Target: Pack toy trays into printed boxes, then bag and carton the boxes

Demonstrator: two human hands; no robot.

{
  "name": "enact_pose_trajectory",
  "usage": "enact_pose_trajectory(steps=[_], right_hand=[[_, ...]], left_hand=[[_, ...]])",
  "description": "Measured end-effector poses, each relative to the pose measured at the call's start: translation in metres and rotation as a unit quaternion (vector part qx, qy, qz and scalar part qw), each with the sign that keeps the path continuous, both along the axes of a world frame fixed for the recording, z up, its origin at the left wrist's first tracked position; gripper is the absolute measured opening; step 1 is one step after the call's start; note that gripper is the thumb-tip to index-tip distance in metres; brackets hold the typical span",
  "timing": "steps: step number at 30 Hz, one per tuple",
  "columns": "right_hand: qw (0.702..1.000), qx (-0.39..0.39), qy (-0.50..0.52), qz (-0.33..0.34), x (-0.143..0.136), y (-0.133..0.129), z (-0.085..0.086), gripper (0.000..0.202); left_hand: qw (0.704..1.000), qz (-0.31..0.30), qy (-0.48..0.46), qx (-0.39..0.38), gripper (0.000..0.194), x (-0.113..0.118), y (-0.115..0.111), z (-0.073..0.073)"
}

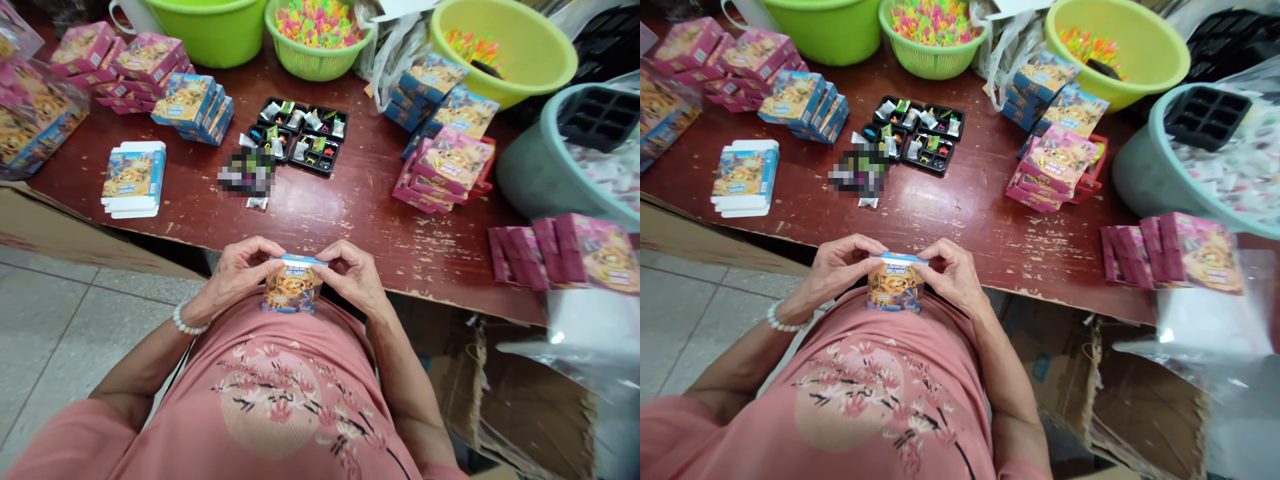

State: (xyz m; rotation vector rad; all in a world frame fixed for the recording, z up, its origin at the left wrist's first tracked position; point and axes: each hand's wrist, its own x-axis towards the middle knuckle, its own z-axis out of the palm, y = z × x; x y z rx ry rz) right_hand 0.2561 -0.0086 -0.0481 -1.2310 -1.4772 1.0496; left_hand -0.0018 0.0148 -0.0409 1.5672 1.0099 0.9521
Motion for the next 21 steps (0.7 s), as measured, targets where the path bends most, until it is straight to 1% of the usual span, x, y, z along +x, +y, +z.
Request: enact_pose_trajectory(steps=[3,6,8,10,15,18,21], right_hand=[[0.999,-0.049,0.017,-0.004,-0.001,0.007,0.003,0.021],[0.994,-0.083,0.064,0.006,-0.002,0.014,0.008,0.024],[0.992,-0.082,0.090,0.012,-0.002,0.017,0.009,0.025],[0.992,-0.072,0.106,0.017,-0.003,0.017,0.008,0.025],[0.992,-0.031,0.119,0.013,-0.002,0.010,-0.002,0.025],[0.995,0.006,0.100,0.007,0.002,0.005,-0.008,0.024],[0.997,0.029,0.072,0.018,0.006,0.000,-0.013,0.024]], left_hand=[[0.999,-0.001,0.031,-0.017,0.024,0.002,0.003,0.005],[0.999,-0.007,0.031,-0.016,0.023,0.004,0.008,0.015],[0.999,-0.021,0.023,-0.032,0.022,0.006,0.012,0.021],[0.998,-0.026,0.010,-0.049,0.020,0.009,0.016,0.023],[0.998,-0.011,-0.020,-0.051,0.019,0.013,0.020,0.017],[1.000,-0.024,-0.008,-0.006,0.020,0.009,0.017,0.014],[0.995,-0.051,0.035,0.083,0.013,0.003,0.009,0.011]])
